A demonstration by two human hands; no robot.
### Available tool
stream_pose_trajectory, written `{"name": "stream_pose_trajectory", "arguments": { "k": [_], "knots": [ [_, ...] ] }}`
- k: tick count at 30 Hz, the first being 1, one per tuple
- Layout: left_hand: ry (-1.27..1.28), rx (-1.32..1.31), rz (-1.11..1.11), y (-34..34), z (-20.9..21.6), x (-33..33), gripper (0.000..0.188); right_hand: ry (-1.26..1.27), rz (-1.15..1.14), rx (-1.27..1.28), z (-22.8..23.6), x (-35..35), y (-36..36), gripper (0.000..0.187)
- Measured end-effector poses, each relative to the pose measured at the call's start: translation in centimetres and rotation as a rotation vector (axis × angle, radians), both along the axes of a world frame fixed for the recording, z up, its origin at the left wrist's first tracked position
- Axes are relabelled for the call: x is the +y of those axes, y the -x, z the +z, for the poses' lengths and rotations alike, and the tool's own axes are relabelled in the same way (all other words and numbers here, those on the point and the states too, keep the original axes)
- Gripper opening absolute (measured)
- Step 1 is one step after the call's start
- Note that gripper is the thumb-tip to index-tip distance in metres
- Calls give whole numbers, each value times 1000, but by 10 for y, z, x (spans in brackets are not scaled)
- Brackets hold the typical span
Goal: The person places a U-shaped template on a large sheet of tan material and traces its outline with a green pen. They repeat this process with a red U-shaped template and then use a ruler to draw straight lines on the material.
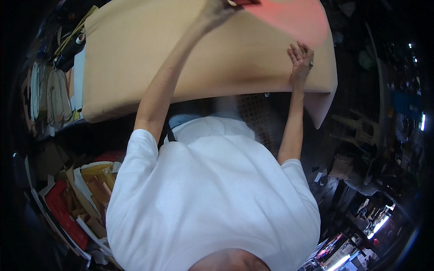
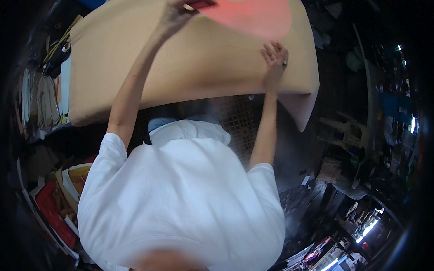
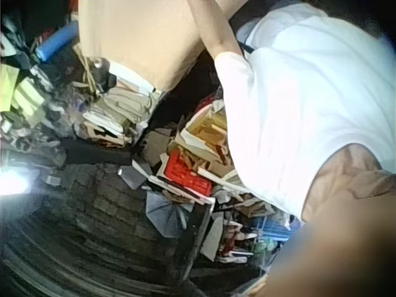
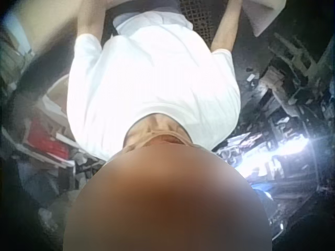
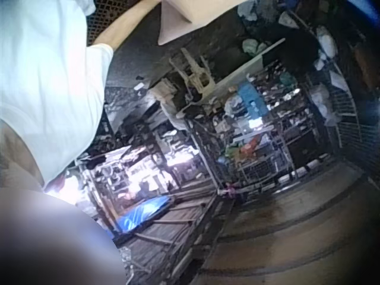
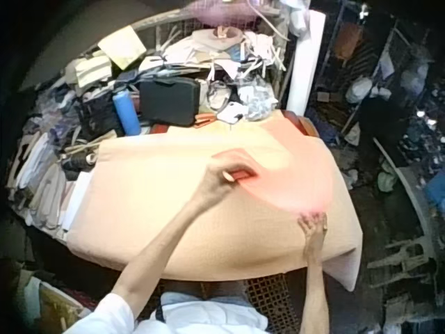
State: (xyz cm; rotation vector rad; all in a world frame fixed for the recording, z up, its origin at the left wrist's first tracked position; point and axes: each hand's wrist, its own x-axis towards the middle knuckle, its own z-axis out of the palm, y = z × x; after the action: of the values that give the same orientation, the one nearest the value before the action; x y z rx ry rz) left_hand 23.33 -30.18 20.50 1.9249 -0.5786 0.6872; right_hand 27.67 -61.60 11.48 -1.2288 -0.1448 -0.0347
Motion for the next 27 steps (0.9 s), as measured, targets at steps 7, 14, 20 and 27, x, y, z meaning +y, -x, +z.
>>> {"name": "stream_pose_trajectory", "arguments": {
  "k": [7,14,20,27],
  "knots": [
    [-212,240,667,21,-118,-48,52,664,-212,-219,-5,-31,-29,34],
    [-144,238,501,10,-131,-39,46,777,-269,-319,-12,-3,-46,20],
    [-130,306,414,-8,-129,-26,56,704,-327,-259,-18,-5,-44,18],
    [87,288,375,-7,-126,-27,56,554,-139,-259,-20,-4,-45,20]
  ]
}}
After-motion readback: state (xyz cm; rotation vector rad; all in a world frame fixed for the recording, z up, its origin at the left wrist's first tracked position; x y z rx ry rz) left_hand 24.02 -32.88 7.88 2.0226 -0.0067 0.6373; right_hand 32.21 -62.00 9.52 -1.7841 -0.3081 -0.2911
